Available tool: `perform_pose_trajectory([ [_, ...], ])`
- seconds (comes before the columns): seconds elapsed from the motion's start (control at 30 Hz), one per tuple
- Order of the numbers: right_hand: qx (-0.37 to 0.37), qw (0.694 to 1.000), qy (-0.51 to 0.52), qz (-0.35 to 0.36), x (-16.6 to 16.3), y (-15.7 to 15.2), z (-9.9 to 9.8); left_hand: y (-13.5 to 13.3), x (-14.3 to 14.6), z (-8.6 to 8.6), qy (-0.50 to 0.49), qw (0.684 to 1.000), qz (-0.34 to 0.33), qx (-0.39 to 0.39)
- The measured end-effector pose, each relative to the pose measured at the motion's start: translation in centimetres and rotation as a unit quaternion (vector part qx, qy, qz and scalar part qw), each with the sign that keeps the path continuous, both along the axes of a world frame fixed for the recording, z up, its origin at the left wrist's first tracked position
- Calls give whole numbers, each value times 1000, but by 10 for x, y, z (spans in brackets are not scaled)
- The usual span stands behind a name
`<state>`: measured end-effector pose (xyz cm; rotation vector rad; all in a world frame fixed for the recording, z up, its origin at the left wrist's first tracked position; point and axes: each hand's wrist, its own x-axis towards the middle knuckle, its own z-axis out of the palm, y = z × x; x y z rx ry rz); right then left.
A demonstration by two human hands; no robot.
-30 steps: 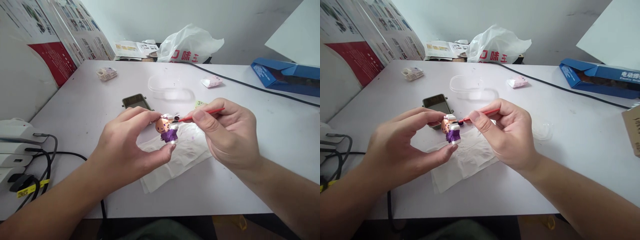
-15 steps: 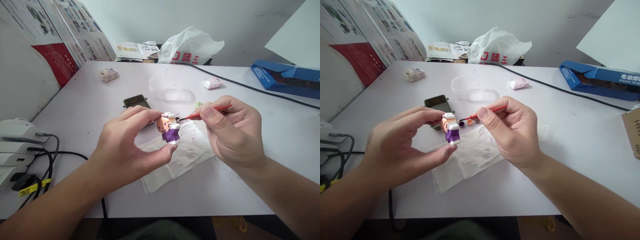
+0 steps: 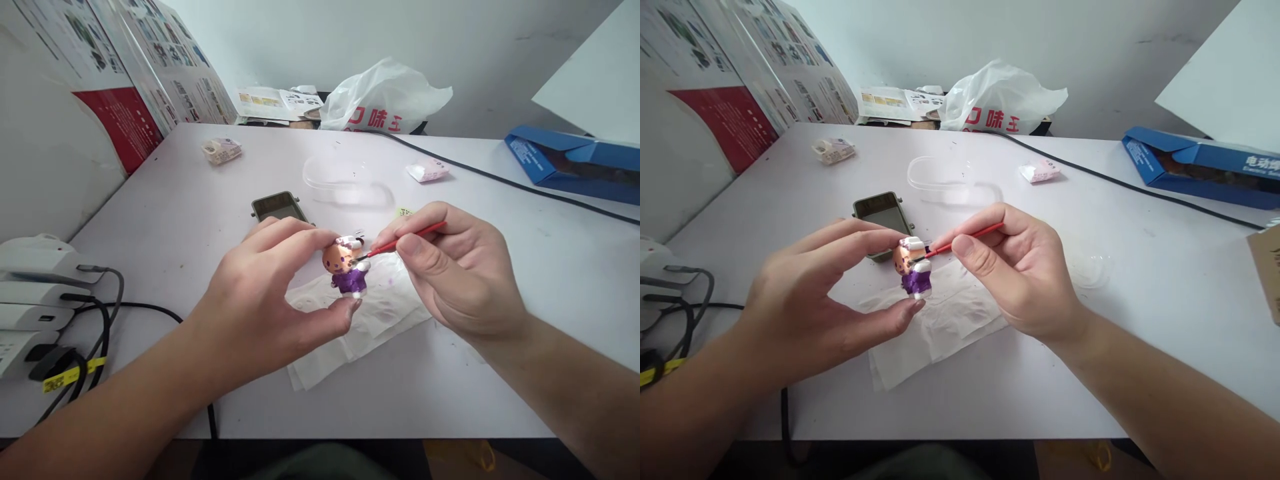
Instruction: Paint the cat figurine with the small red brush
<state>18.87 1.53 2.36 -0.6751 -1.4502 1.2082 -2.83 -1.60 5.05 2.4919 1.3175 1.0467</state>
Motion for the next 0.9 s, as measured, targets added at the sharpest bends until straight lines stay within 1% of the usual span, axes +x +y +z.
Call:
perform_pose_trajectory([
  [0.33,-1,1000,4,-10,0,-1,1,0,1,3,-11,1000,-2,-11],
  [0.6,17,1000,2,-14,-1,-2,2,-1,0,5,-27,999,2,-32],
  [0.8,52,999,0,-13,0,-1,2,0,1,5,-36,999,7,-38],
  [0.9,68,997,-5,-26,1,-1,3,0,0,6,-33,999,7,-36],
])
